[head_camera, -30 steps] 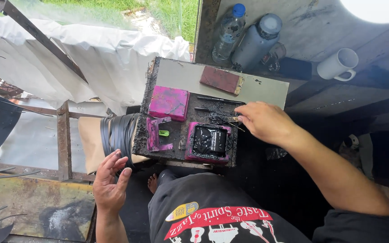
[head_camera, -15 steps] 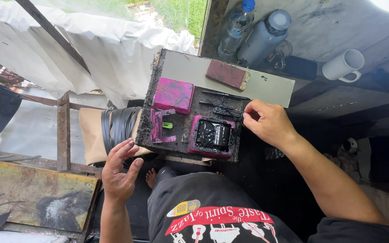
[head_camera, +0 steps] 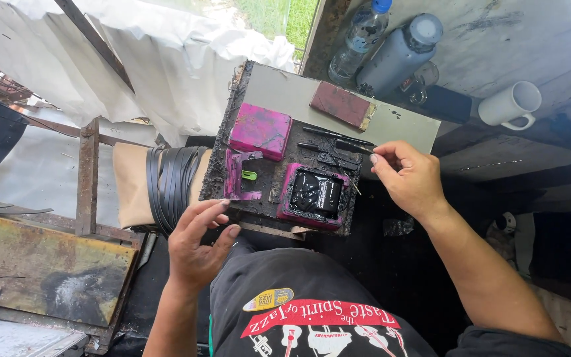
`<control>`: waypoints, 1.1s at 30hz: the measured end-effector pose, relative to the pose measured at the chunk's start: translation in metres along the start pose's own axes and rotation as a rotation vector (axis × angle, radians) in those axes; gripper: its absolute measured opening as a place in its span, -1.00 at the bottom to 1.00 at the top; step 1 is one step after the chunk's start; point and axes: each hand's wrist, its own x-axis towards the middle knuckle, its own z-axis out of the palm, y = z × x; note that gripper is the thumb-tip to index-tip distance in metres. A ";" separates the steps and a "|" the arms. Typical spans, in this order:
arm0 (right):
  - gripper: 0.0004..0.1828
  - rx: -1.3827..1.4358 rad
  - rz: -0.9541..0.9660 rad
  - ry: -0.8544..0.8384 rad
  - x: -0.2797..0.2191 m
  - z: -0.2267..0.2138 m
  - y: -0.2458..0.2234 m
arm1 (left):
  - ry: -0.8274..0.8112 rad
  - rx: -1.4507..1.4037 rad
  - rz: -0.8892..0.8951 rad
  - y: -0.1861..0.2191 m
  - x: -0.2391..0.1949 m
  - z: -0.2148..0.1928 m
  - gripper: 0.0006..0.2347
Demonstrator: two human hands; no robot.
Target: Applying dye or edge paint to a small leather component using a manual applicator tool.
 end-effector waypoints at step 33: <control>-0.93 -0.291 -0.603 -0.243 0.003 0.033 -0.090 | 0.078 0.014 -0.181 -0.017 -0.024 -0.022 -0.65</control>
